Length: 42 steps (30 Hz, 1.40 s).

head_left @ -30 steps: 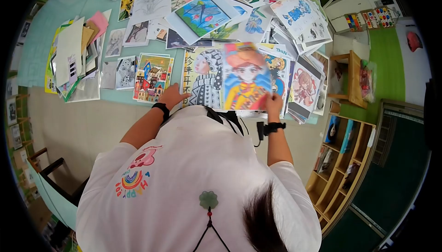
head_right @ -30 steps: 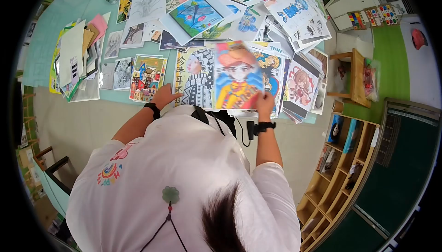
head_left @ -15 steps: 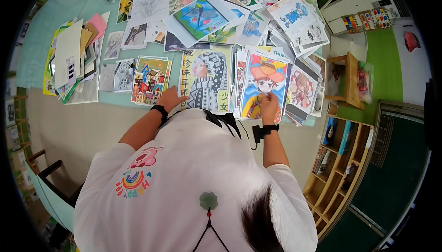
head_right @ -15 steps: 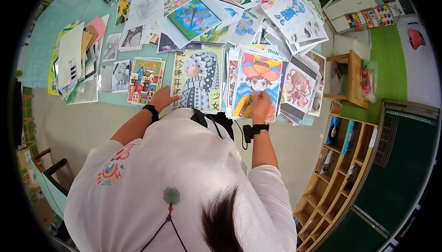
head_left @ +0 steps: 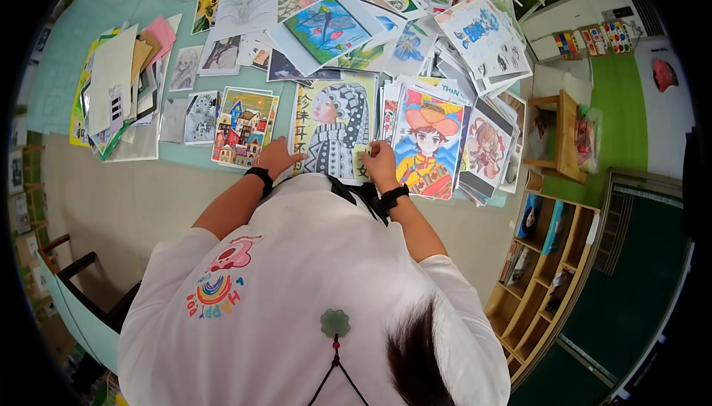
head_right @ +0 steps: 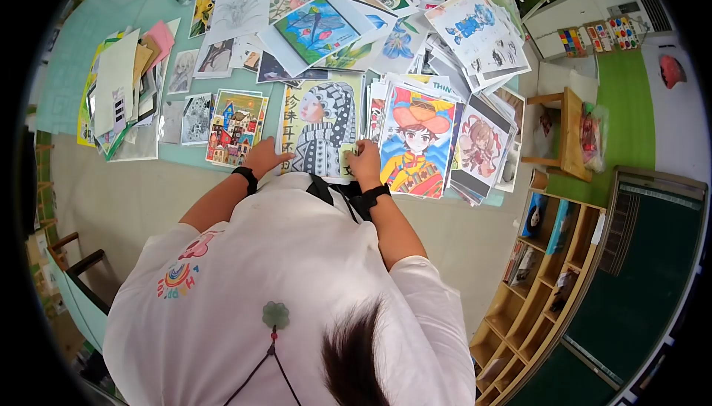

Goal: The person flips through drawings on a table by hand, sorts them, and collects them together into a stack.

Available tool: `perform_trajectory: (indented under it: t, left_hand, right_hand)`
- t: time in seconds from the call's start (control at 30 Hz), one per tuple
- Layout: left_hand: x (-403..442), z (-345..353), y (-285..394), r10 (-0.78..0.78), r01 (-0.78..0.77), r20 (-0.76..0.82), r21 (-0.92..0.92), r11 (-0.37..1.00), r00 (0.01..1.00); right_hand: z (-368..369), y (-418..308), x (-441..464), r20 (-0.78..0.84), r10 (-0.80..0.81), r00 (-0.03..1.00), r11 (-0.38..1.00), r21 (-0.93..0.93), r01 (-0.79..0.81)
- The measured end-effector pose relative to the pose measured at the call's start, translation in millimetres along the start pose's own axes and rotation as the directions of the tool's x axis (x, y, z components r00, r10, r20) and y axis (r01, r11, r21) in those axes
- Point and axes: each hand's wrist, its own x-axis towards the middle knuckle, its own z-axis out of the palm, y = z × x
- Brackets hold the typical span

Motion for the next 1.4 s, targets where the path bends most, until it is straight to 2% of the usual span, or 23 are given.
perform_trajectory:
  t: [0.03, 0.23, 0.33, 0.43, 0.53, 0.63, 0.73, 0.83, 0.93, 1.03, 1.07, 1.1, 1.17, 1.2, 1.27, 1.3, 1.4]
  left_hand:
    - [-0.6, -0.7, -0.1, 0.002, -0.002, -0.003, 0.004, 1.0, 1.0]
    - [1.9, 2.5, -3.1, 0.01, -0.01, 0.011, 0.03, 0.999, 1.0]
    - [3.4, 4.0, -5.0, 0.02, -0.02, 0.009, 0.03, 0.999, 1.0]
    - [3.5, 5.9, -7.8, 0.03, -0.03, -0.013, 0.027, 0.999, 0.999]
    - [4.2, 8.2, -9.0, 0.04, -0.039, -0.018, 0.022, 0.999, 0.999]
    - [4.3, 6.0, -7.8, 0.02, -0.02, 0.001, 0.026, 0.999, 1.0]
    - [2.5, 3.5, -5.5, 0.019, -0.019, -0.002, 0.032, 0.999, 1.0]
    - [2.5, 2.9, -4.3, 0.015, -0.015, 0.0, 0.037, 0.999, 1.0]
    - [2.3, 3.0, -4.4, 0.008, -0.008, 0.0, 0.038, 0.999, 1.0]
    - [0.9, 2.5, -3.2, -0.006, 0.006, 0.001, 0.036, 0.999, 1.0]
    - [1.4, 3.6, -4.5, -0.019, 0.02, -0.003, 0.04, 0.999, 1.0]
    - [2.3, 3.8, -6.1, -0.034, 0.034, -0.01, 0.043, 0.999, 0.999]
    - [2.1, 4.9, -8.6, -0.023, 0.023, -0.009, 0.046, 0.999, 1.0]
    - [2.7, 5.1, -8.2, -0.014, 0.015, -0.008, 0.047, 0.999, 1.0]
    - [2.2, 6.2, -8.0, 0.004, -0.003, -0.029, 0.048, 0.999, 1.0]
    - [2.3, 6.4, -8.2, 0.014, -0.012, -0.04, 0.048, 0.999, 0.999]
    - [5.2, 9.6, -10.8, 0.021, -0.018, -0.043, 0.063, 0.998, 0.999]
  right_hand:
    - [-1.6, -1.9, 0.3, -0.039, 0.02, 0.999, 0.999, -0.038, -0.021]
    - [-8.1, -16.9, -2.8, 0.006, 0.026, 1.0, 0.997, 0.076, -0.027]
    - [-6.6, -16.0, -5.9, -0.047, 0.013, 0.999, 0.999, 0.04, -0.012]
    - [-10.0, -12.9, -5.4, -0.084, -0.008, 0.996, 0.986, -0.168, -0.007]
    - [-3.3, -8.2, -5.0, -0.026, -0.004, 1.0, 0.999, 0.052, 0.005]
    - [-3.8, -15.0, -4.6, 0.043, 0.016, 0.999, 0.992, 0.121, -0.021]
    - [-5.9, -24.1, -9.1, -0.056, -0.012, 0.998, 1.0, -0.007, 0.011]
    - [-1.1, -11.6, -3.9, 0.083, 0.26, 0.962, 0.903, 0.333, -0.273]
    - [-2.2, -5.9, -2.7, 0.16, 0.275, 0.948, 0.887, 0.338, -0.314]
    - [-7.3, 26.9, 10.1, -0.04, -0.017, 0.999, 0.998, 0.057, 0.019]
    - [-15.1, 40.0, 14.2, -0.142, -0.018, 0.99, 0.995, 0.095, 0.031]
    - [-17.3, 82.5, 29.2, -0.228, -0.034, 0.973, 0.995, 0.088, 0.056]
    - [-71.4, 52.1, 6.4, -0.333, 0.01, 0.943, 0.998, 0.068, 0.013]
    - [-84.3, 89.3, 12.2, -0.4, 0.029, 0.916, 0.999, 0.042, -0.014]
    - [-125.8, 107.5, 1.9, -0.399, 0.138, 0.906, 0.989, 0.106, -0.104]
    - [-138.6, 116.1, -3.5, -0.482, 0.127, 0.867, 0.992, 0.086, -0.098]
    - [-170.8, 151.7, -8.9, -0.516, 0.171, 0.839, 0.971, -0.056, -0.232]
